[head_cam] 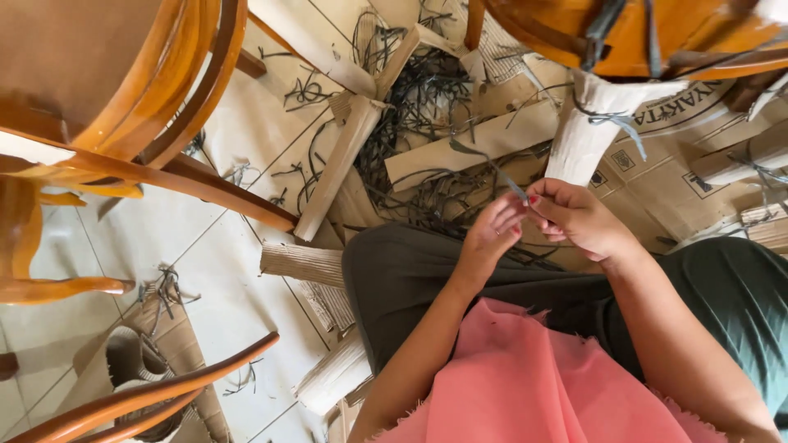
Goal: Wrapping chair legs with protective cardboard and securing them with plastic ties for shipping
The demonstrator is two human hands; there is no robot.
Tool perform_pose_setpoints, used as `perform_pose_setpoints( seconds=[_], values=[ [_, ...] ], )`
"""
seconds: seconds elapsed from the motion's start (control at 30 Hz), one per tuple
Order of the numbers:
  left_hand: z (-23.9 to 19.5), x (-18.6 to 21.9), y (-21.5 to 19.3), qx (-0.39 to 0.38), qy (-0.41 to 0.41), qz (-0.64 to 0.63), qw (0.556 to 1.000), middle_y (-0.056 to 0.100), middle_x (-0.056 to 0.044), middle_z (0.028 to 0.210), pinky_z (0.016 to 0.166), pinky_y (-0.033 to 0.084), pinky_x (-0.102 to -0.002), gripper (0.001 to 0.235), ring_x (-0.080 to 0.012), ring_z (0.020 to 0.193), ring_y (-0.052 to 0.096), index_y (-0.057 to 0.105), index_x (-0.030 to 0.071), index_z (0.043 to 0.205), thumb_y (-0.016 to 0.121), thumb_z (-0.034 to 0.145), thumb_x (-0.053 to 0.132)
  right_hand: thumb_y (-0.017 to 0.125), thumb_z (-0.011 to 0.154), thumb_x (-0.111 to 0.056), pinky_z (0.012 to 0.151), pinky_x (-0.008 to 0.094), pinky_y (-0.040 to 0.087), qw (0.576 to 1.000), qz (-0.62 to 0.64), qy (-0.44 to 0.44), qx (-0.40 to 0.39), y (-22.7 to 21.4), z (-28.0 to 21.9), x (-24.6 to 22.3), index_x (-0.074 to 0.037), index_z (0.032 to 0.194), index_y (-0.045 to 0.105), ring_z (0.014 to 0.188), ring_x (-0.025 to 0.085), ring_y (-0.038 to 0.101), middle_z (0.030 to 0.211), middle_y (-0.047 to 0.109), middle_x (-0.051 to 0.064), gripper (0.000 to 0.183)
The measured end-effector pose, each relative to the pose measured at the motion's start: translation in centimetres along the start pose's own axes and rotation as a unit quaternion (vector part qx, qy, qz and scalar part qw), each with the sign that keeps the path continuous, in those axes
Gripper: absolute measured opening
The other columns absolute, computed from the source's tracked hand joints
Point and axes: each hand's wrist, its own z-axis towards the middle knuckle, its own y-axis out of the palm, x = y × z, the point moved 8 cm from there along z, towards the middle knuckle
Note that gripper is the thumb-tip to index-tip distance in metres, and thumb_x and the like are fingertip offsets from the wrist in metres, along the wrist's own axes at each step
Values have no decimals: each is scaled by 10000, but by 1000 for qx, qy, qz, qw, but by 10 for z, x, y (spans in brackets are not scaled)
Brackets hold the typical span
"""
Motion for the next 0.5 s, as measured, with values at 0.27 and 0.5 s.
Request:
perform_pose_setpoints(
  seconds=[0.27, 0.5],
  values=[
    [20, -14, 11, 108, -20, 38, 993, 651, -218, 1285, 1060, 513, -509, 307, -378, 1222, 622, 683, -31, 1146, 609, 1088, 262, 675, 941, -104, 478, 240, 383, 965, -254, -28, 56, -19, -24, -49, -51, 948, 747, 556, 110, 489, 605, 566, 27, 90],
    [17, -24, 21, 100, -95, 46, 989, 694, -144, 1329, 1104, 516, -375, 322, -308, 1302, 640, 697, 69, 1167, 579, 1034, 337, 621, 958, -300, 706, 364, 454, 845, -492, 153, 144, -86, -58, -73, -158, 1008, 852, 791, 209, 663, 894, 802, 47, 275]
  ],
)
